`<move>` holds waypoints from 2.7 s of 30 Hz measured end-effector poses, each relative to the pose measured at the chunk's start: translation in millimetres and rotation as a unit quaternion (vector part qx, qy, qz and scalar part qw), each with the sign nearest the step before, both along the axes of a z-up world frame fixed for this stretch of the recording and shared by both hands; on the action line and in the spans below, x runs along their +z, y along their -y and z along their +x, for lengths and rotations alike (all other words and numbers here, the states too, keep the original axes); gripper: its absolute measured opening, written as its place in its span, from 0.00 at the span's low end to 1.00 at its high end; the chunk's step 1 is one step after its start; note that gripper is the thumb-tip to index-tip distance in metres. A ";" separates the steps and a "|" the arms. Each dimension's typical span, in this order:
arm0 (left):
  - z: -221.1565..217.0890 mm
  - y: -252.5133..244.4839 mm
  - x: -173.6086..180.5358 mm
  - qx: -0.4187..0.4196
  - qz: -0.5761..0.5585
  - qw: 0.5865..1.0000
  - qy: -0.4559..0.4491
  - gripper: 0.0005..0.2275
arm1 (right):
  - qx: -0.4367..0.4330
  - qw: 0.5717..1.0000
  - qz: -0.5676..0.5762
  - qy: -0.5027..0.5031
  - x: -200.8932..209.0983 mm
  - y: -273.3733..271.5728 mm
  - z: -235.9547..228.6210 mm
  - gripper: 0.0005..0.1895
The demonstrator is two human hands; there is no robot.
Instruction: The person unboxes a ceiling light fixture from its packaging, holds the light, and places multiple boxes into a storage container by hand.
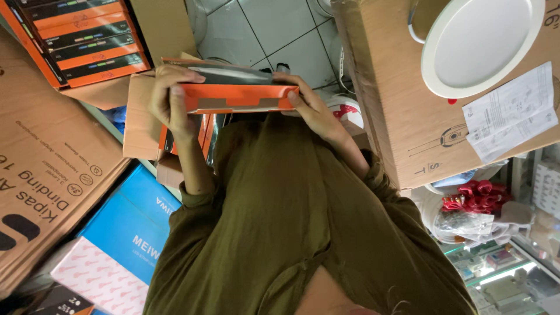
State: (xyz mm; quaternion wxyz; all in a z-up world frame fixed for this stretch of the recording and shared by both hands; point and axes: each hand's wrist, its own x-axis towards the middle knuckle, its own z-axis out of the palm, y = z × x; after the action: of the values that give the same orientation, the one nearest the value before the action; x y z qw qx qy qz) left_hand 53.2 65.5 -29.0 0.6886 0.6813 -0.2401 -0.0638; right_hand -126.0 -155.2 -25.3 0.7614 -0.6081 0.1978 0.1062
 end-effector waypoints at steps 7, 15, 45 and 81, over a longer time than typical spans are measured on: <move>3.9 -25.7 -15.1 0.055 -0.013 0.998 -0.007 0.26 | 0.041 0.999 -0.001 0.020 -22.9 -32.1 0.7 0.36; 9.8 -69.9 1.4 0.009 0.015 0.985 0.170 0.22 | 0.005 0.981 -0.076 0.179 -17.0 -59.6 7.7 0.42; -21.8 -24.3 8.7 -0.047 -0.048 0.993 0.100 0.21 | -0.145 0.965 -0.133 0.175 -0.9 -14.5 8.1 0.20; -3.9 -51.9 -32.1 -0.065 -0.151 0.910 -0.381 0.45 | -0.104 0.889 -0.340 0.289 -28.0 -28.2 -1.1 0.19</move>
State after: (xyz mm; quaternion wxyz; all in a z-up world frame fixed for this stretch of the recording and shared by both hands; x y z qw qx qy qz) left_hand 49.3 117.5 -61.1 0.8168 0.4755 -0.0100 -0.3264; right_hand -127.1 -127.0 -53.3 0.5387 -0.8094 0.0551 -0.2272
